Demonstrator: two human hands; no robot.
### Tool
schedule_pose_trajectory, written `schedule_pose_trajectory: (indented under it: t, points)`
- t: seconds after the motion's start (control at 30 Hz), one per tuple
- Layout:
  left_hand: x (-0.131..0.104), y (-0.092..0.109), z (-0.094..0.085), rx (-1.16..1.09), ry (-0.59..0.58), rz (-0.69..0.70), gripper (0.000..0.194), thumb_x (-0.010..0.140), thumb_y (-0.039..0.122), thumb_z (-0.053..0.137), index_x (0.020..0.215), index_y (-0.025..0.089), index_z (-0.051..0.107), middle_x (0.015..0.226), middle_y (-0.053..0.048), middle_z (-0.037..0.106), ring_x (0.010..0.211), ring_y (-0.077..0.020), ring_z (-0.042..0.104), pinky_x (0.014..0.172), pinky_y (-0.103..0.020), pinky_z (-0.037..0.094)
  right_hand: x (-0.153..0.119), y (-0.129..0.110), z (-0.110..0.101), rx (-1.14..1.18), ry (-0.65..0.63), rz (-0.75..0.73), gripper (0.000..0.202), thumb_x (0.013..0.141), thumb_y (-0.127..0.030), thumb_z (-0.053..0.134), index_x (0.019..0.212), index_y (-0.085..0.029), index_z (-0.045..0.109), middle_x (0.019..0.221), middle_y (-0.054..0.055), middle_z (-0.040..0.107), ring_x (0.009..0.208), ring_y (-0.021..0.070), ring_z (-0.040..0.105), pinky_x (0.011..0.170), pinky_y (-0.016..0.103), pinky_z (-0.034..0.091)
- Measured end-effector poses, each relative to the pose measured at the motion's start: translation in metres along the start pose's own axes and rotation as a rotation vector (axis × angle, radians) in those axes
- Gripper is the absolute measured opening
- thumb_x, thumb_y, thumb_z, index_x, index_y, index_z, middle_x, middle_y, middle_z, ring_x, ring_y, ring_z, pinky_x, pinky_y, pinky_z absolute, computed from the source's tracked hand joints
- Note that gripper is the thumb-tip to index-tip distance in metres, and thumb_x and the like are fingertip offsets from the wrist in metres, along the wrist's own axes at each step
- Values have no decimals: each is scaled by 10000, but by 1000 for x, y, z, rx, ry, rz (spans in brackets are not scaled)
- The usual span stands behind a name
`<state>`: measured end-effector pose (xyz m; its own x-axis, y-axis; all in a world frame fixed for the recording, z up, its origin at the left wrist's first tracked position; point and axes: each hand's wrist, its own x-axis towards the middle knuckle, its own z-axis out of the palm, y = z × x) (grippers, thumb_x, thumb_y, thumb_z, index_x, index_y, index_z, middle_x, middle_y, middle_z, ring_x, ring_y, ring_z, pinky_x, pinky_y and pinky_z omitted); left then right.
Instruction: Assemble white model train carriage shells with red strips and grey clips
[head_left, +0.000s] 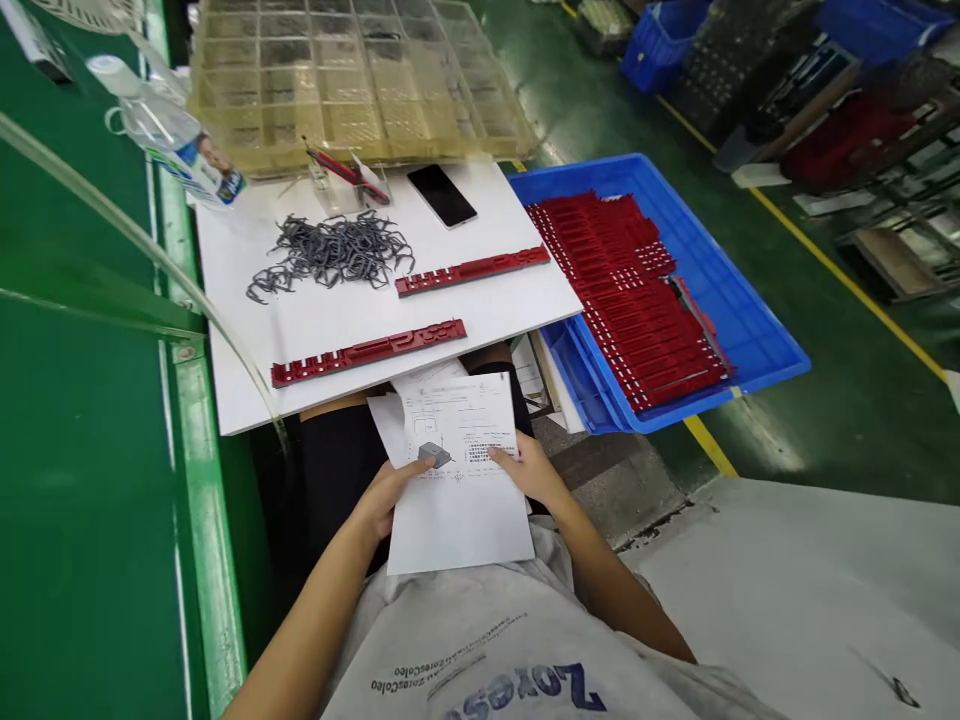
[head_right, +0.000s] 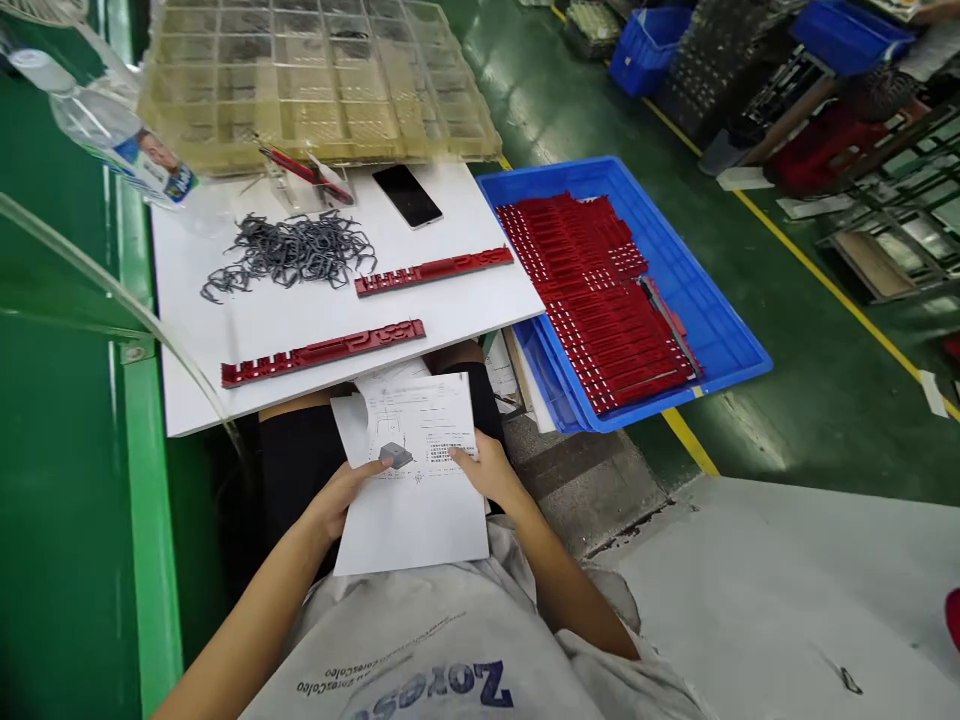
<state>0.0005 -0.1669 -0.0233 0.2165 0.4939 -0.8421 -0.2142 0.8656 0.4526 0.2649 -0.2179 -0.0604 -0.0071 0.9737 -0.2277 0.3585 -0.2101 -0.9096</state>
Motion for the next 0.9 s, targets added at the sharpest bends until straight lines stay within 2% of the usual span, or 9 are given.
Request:
schedule_pose_trajectory:
  t: [0.13, 0.2, 0.27, 0.33, 0.4, 0.53, 0.67, 0.8, 0.9]
  points:
    - [5, -16, 9, -20, 29, -31, 492, 727, 54, 924, 1196, 107, 786, 1138, -196, 856, 935, -365, 856, 767, -428, 735, 4, 8, -7, -105, 177, 111, 688, 790, -517, 921, 1390, -237, 735, 1547, 185, 630, 1502, 459, 509, 1294, 699, 368]
    - [6, -21, 15, -60, 50, -10, 499, 747, 33, 884, 1226, 117, 777, 1168, -184, 854, 952, -356, 857, 798, -433, 742, -3, 18, -16, 175, 259, 224, 859, 699, -660, 950, 1412, -241, 712, 1576, 180, 623, 1530, 451, 500, 1311, 684, 360]
    - [8, -25, 24, -114, 68, 20, 495, 781, 37, 851, 1259, 135, 764, 1199, -159, 852, 999, -342, 856, 856, -433, 744, -18, 27, -25, 543, 290, 314, 917, 719, -891, 809, 1369, -249, 727, 1493, 167, 701, 1491, 423, 570, 1267, 650, 445]
    - [10, -31, 37, -166, 76, 41, 492, 808, 42, 833, 1280, 152, 752, 1222, -140, 849, 1056, -332, 849, 922, -434, 737, -40, 34, -31, 849, 281, 346, 1041, 699, -1076, 625, 1332, -259, 756, 1425, 157, 756, 1498, 425, 582, 1233, 639, 494]
    - [13, -41, 54, -199, 73, 44, 489, 823, 48, 834, 1291, 157, 742, 1247, -143, 843, 1089, -334, 842, 961, -449, 730, -65, 38, -33, 1089, 276, 331, 1162, 576, -1146, 627, 1309, -260, 785, 1415, 153, 772, 1563, 441, 526, 1255, 630, 481]
    - [17, -73, 95, -225, 91, 38, 486, 860, 70, 837, 1317, 184, 717, 1381, -149, 801, 1196, -334, 810, 1048, -465, 698, -98, 39, -21, 1157, 404, 366, 1213, 336, -1029, 876, 1294, -289, 793, 1438, 137, 773, 1557, 470, 538, 1252, 628, 500]
    - [14, -95, 119, -214, 62, 37, 531, 866, 138, 883, 1354, 235, 697, 1474, -119, 760, 1359, -324, 733, 1157, -438, 635, -90, 37, -13, 975, 549, 552, 840, 509, -594, 1085, 1221, -263, 787, 1304, 127, 833, 1319, 448, 738, 1123, 620, 624]
    - [7, -75, 101, -163, -79, 7, 661, 765, 223, 966, 1374, 246, 709, 1421, -117, 782, 1377, -377, 712, 1149, -489, 633, -76, 46, -43, 820, 610, 580, 642, 590, -462, 1059, 1114, -197, 799, 1234, 142, 853, 1197, 417, 797, 1082, 580, 654]
    - [3, -38, 67, -158, -116, 70, 709, 820, 549, 895, 1411, 224, 675, 1432, -140, 763, 1387, -397, 694, 1096, -504, 650, -82, 59, -78, 773, 570, 604, 640, 547, -401, 1070, 1091, -194, 804, 1214, 147, 857, 1198, 426, 796, 1084, 583, 649]
